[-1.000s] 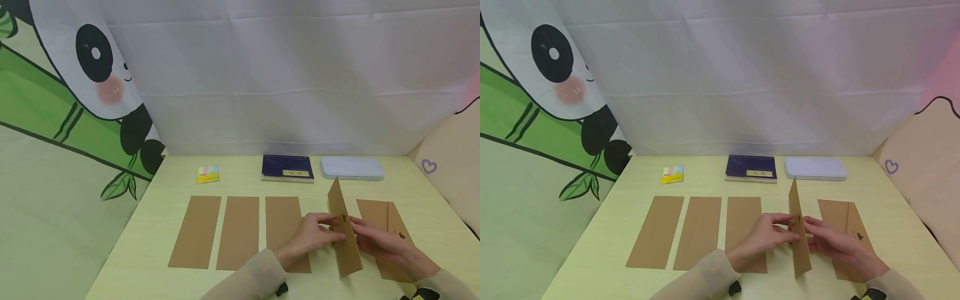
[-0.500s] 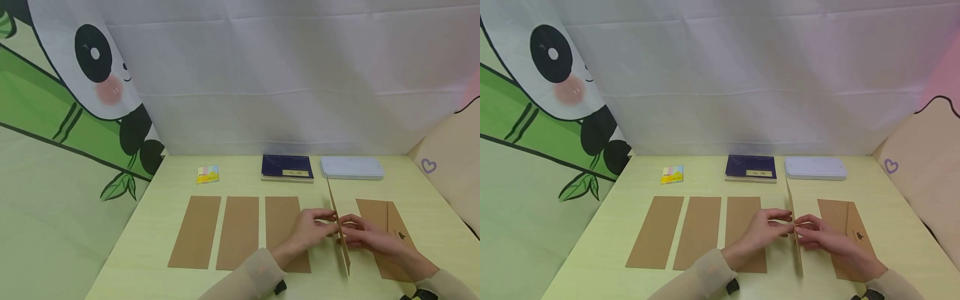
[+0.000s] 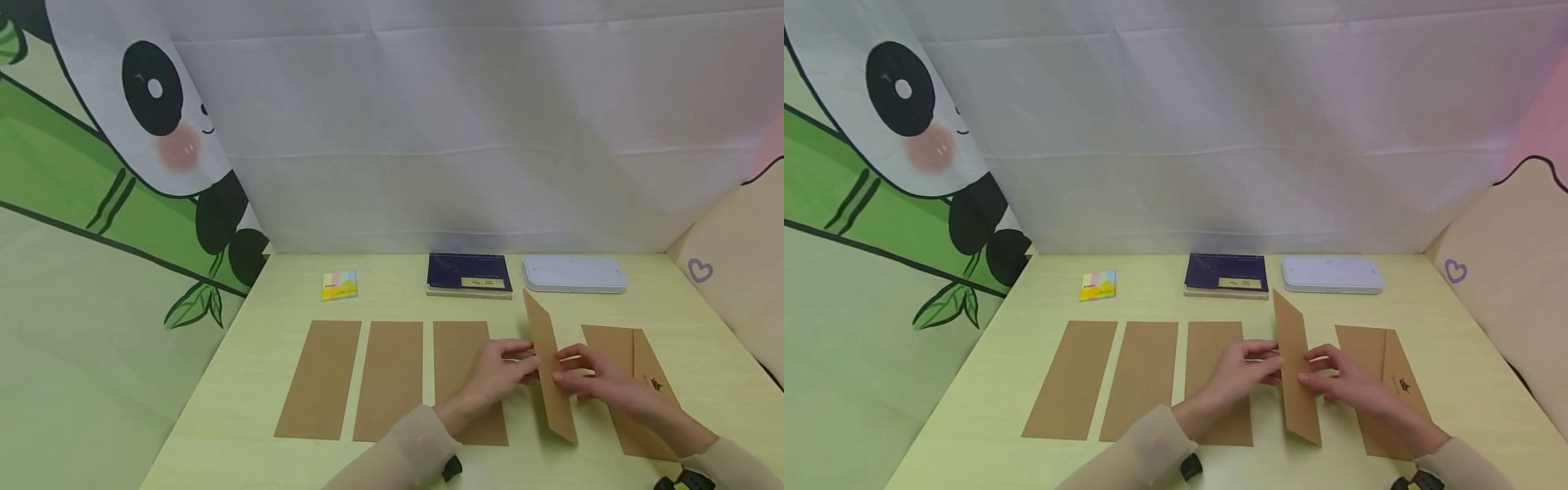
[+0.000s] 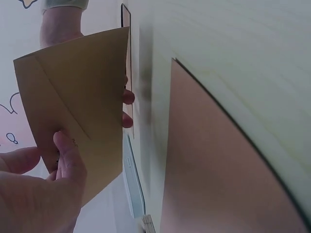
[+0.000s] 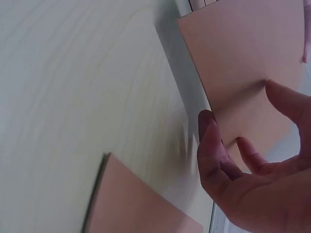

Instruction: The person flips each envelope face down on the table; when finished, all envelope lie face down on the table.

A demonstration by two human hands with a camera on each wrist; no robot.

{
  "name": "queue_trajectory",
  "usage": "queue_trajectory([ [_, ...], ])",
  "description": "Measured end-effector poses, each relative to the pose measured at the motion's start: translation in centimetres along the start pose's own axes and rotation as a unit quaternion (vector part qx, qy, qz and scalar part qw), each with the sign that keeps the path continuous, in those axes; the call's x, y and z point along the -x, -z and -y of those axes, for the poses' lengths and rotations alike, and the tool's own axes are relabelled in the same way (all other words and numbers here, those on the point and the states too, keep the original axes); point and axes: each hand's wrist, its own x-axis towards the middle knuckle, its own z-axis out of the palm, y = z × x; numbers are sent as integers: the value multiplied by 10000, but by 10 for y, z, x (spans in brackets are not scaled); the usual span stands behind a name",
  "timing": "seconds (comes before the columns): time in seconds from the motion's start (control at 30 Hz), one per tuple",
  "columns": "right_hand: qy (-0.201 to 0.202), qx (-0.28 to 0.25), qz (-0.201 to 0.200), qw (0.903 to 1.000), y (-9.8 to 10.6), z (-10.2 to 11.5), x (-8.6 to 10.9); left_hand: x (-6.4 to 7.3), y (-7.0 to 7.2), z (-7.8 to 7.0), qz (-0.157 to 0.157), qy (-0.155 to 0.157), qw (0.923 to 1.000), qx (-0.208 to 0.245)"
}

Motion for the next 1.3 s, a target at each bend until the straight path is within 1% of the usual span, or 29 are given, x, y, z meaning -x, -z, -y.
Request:
queue_trajectory([
  [0.13,180,183,-174,9995,2,0,1,-2,4,1,-157,28,9999,-18],
  [0.2,245,373,-269,9986,4,-2,1,-2,5,2,-247,60,9996,-119],
  [0.3,320,723,-364,9962,7,-4,1,-2,8,3,-376,134,9982,-436],
  [0.37,371,957,-402,9939,8,-4,2,-2,8,5,-508,200,9959,-721],
  [0.47,460,1259,-417,9901,8,-3,3,-2,8,7,-681,282,9899,-1208],
  [0.53,481,1517,-436,9863,8,-4,3,-3,8,9,-747,322,9832,-1636],
  [0.63,301,1972,-527,9785,9,-4,4,-4,9,12,-671,372,9715,-2243],
  [0.67,249,2095,-539,9760,9,-4,4,-4,9,12,-616,384,9680,-2401],
  [0.73,177,2354,-589,9700,9,-4,4,-5,10,13,-463,440,9637,-2594],
  [0.9,89,2846,-669,9563,8,-2,2,-8,12,13,-223,696,9575,-2791],
  [0.97,29,2972,-707,9522,6,-2,1,-9,12,12,-157,778,9530,-2924],
  [1.07,-72,3125,-790,9466,5,-2,1,-10,10,9,-29,885,9438,-3184],
  [1.13,-94,3211,-834,9433,4,-2,0,-10,9,8,45,1022,9384,-3300],
  [1.2,-126,3298,-871,9400,2,-3,0,-11,9,8,97,1170,9348,-3351],
  [1.3,-144,3393,-927,9360,1,-3,0,-11,8,8,155,1382,9334,-3307],
])
